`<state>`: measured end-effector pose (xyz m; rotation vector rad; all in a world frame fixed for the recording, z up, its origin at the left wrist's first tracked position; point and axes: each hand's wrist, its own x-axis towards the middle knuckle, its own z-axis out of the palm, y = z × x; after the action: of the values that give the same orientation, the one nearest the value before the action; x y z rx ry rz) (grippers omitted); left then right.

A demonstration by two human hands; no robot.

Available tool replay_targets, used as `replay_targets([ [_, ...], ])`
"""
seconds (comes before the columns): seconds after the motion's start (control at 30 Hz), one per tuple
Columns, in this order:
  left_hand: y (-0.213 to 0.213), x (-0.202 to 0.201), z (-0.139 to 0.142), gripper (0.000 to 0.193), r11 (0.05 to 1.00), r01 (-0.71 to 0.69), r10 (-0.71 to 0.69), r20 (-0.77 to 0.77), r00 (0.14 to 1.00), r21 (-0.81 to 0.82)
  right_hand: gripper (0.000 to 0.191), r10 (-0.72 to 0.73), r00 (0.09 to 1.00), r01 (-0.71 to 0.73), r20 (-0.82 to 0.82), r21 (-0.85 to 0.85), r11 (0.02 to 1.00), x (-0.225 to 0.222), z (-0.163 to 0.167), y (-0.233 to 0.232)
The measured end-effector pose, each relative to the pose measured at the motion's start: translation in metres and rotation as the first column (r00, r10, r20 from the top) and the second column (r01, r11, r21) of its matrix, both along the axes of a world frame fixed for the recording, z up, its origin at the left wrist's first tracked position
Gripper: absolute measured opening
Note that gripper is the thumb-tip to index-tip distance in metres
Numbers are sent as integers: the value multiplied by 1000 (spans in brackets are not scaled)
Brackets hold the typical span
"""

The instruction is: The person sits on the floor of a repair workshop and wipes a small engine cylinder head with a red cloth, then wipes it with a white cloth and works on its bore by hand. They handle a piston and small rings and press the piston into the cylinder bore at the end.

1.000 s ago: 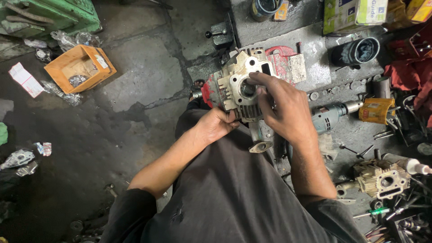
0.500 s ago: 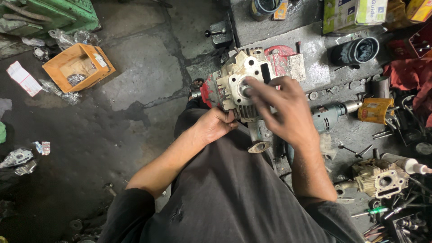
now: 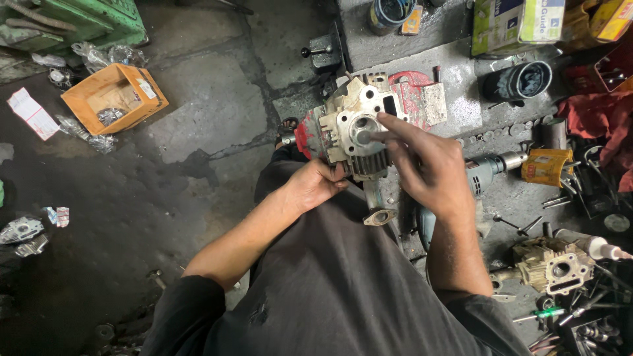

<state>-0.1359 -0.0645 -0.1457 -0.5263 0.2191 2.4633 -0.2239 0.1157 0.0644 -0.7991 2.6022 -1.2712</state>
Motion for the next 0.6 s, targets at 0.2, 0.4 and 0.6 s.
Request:
replay_targets([
  [0.2,3,0,0,30,1000,-22,22,-25,999,10,40,113,990,-127,85,187,974,-2,5,-3],
  [0.4,6,1,2,31,999,-33,33,49,998,-9,35,88,991,-58,-103,261,964,0,-1,-7],
  [0.6,9,3,-11,26,996,-40,44,-44,998,81,33,30,993,-8,-118,179,984,-2,-5,-8],
])
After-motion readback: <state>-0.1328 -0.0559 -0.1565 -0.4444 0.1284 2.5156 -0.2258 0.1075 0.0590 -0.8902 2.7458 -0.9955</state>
